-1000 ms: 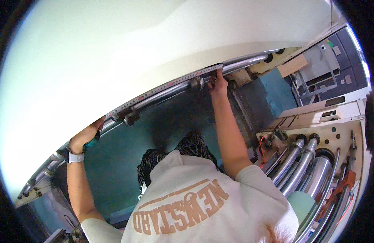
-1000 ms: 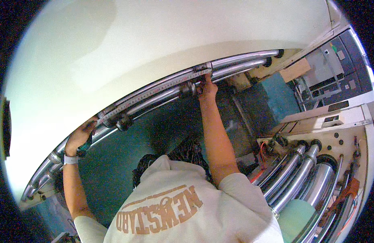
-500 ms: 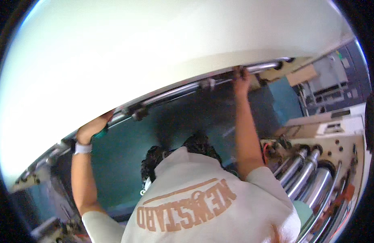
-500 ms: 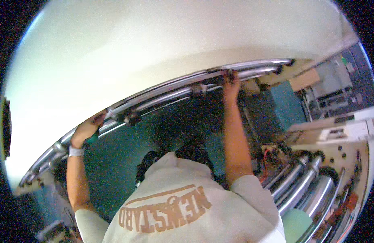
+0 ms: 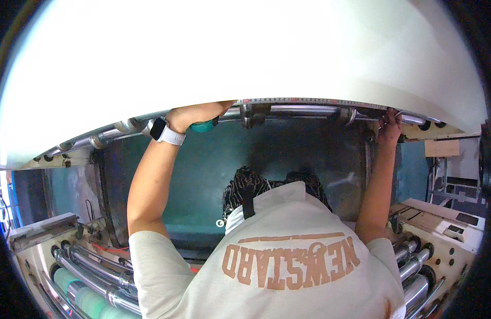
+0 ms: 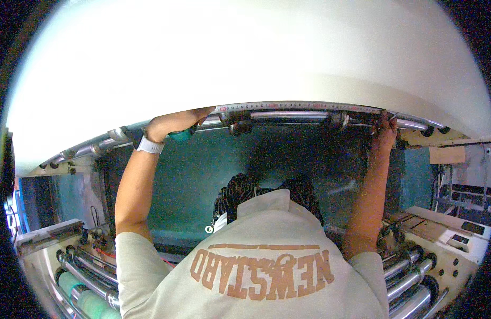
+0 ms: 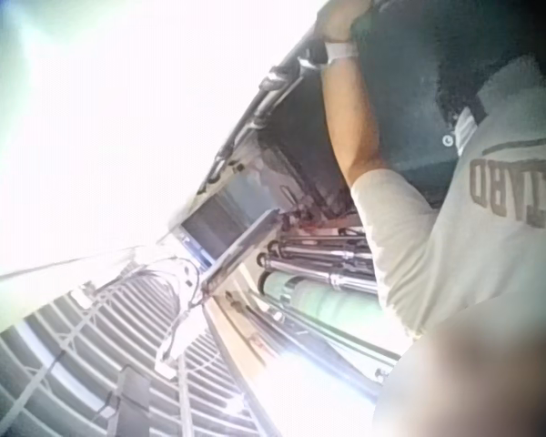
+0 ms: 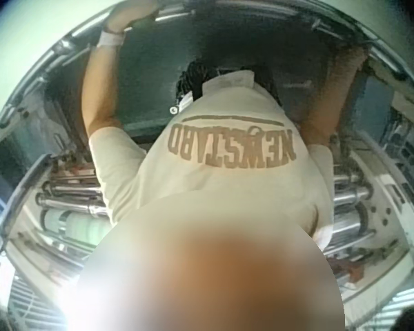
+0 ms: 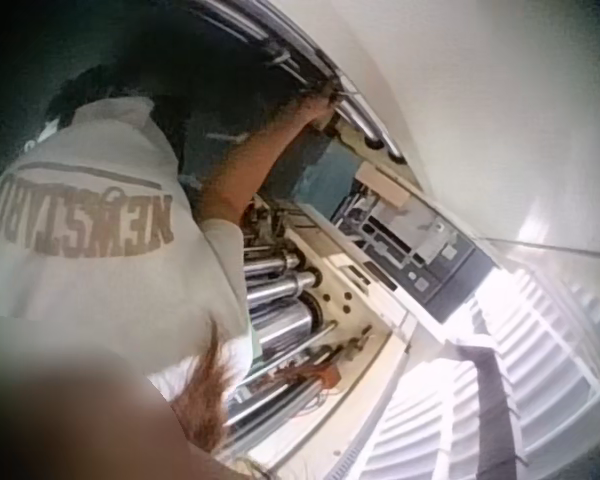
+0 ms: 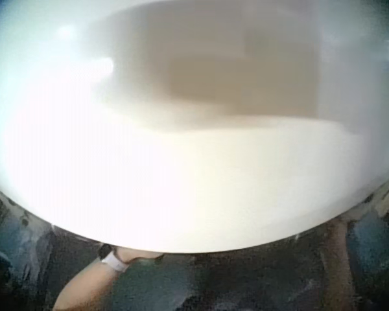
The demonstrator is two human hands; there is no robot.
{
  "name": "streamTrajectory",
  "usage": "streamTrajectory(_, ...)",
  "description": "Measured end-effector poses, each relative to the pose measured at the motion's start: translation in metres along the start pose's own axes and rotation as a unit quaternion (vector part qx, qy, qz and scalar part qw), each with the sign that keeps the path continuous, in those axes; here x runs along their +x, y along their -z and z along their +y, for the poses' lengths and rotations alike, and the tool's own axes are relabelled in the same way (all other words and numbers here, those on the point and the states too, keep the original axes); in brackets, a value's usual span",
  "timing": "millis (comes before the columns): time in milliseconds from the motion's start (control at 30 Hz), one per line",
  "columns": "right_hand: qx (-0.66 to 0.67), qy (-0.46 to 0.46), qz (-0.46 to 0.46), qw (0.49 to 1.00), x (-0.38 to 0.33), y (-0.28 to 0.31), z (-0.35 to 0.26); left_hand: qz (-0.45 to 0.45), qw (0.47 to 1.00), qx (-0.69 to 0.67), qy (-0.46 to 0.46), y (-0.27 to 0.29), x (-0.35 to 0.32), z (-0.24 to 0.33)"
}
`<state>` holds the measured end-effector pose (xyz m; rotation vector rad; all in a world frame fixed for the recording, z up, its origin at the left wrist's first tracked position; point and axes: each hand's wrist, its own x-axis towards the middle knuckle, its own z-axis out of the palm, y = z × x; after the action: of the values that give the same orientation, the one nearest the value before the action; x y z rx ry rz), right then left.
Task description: The person uses a measuring tape to check distances between metal components on industrial rollers and applies a clear tape or film to a section of the machine.
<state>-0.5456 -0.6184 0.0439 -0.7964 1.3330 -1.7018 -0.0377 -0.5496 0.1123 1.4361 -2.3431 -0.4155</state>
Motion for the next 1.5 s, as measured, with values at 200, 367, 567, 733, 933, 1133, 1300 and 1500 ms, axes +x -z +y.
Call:
streamTrajectory(200, -0.025, -0.033, 0.039, 0.998, -0.007, -0.006, -0.005, 0.001, 1.0, -0.014, 0.013, 0.001, -0.001, 0.0)
streamTrajectory(367, -0.041, -0.025, -0.038, 0.998, 0.015, 0.025, 0.003, -0.026, 0.999, -0.027, 0.03, 0.003, 0.001, 0.001)
streamTrajectory(567, -0.001, -0.019, -0.024, 1.0, 0.005, 0.011, 0.002, -0.028, 0.999, -0.026, 0.036, 0.002, 0.0, 0.0)
streamTrajectory(733, 0.023, -0.015, -0.015, 0.999, -0.009, -0.004, -0.006, -0.018, 0.999, -0.034, 0.029, 0.003, -0.001, -0.001)
streamTrajectory(933, -0.004, -0.034, 0.013, 0.999, -0.008, -0.003, -0.004, -0.089, 0.991, -0.053, 0.087, 0.01, 0.001, 0.006)
streamTrajectory(1133, -0.006, -0.032, 0.027, 0.999, -0.016, -0.013, -0.008, 0.049, 0.998, 0.02, -0.035, -0.001, -0.001, -0.005)
streamTrajectory(1300, -0.012, -0.025, -0.005, 1.0, -0.009, -0.003, -0.003, 0.044, 0.998, -0.016, -0.031, -0.004, -0.001, -0.008)
streamTrajectory(1500, -0.012, -0.017, -0.016, 1.0, -0.004, 0.003, 0.001, -0.018, 0.997, -0.074, 0.029, -0.001, 0.0, -0.004)
